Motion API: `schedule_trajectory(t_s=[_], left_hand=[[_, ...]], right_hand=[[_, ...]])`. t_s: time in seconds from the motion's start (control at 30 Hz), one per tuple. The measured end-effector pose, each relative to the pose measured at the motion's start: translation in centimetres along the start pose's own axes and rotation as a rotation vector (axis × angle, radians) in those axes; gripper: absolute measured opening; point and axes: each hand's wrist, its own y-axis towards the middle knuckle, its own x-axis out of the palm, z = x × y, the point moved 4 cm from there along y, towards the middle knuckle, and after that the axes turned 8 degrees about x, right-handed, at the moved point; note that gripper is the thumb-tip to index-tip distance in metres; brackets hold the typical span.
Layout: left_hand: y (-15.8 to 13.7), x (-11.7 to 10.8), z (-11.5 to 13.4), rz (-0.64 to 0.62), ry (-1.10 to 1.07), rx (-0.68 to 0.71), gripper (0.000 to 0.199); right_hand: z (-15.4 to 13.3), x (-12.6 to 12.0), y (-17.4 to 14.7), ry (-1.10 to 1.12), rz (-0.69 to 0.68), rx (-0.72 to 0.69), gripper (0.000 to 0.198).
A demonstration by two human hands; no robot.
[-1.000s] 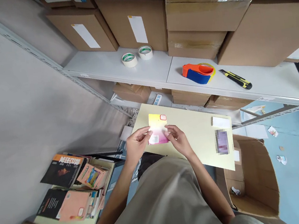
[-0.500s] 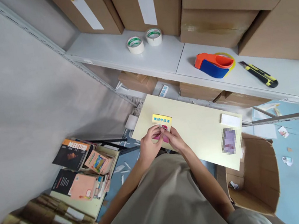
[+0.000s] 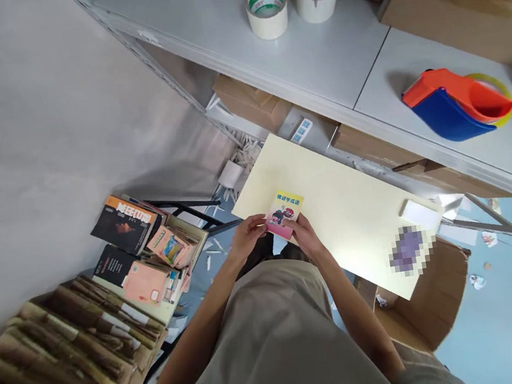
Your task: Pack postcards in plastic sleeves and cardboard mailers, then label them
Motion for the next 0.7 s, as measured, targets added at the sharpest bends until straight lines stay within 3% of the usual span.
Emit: schedule_trajectory(t_s=[0.13,0.37,0.5,0.6,0.7], left_hand=[[3.1,-1.7,0.1,0.05,0.047,0.012,0.051],[11.5,-2.8,2.7,-0.01,0.162,0.109,0.021],[14.8,-3.9,2.6,-0.01,0.271,0.057,0.028],[15.8,-6.3,1.2,-0.014,0.315,-0.017,0.031],[16.3,-10.1,-0.8,-0.001,0.321,-0.075,0.026]], right_hand=[[-0.3,0.2,3.0,-0.06,0.068,-0.033,0.049],[-3.2,1.0,8.8,-0.08,0.221,-0.153,0.049],[-3.1,0.1,10.7,-0.107,0.488,-0.175,0.059],[-1.6,-0.5,11.2,-0.135,0.714,-0.119,0.062],[-0.3,0.7,12.4,-0.22,0.771,-0.089,0.062]])
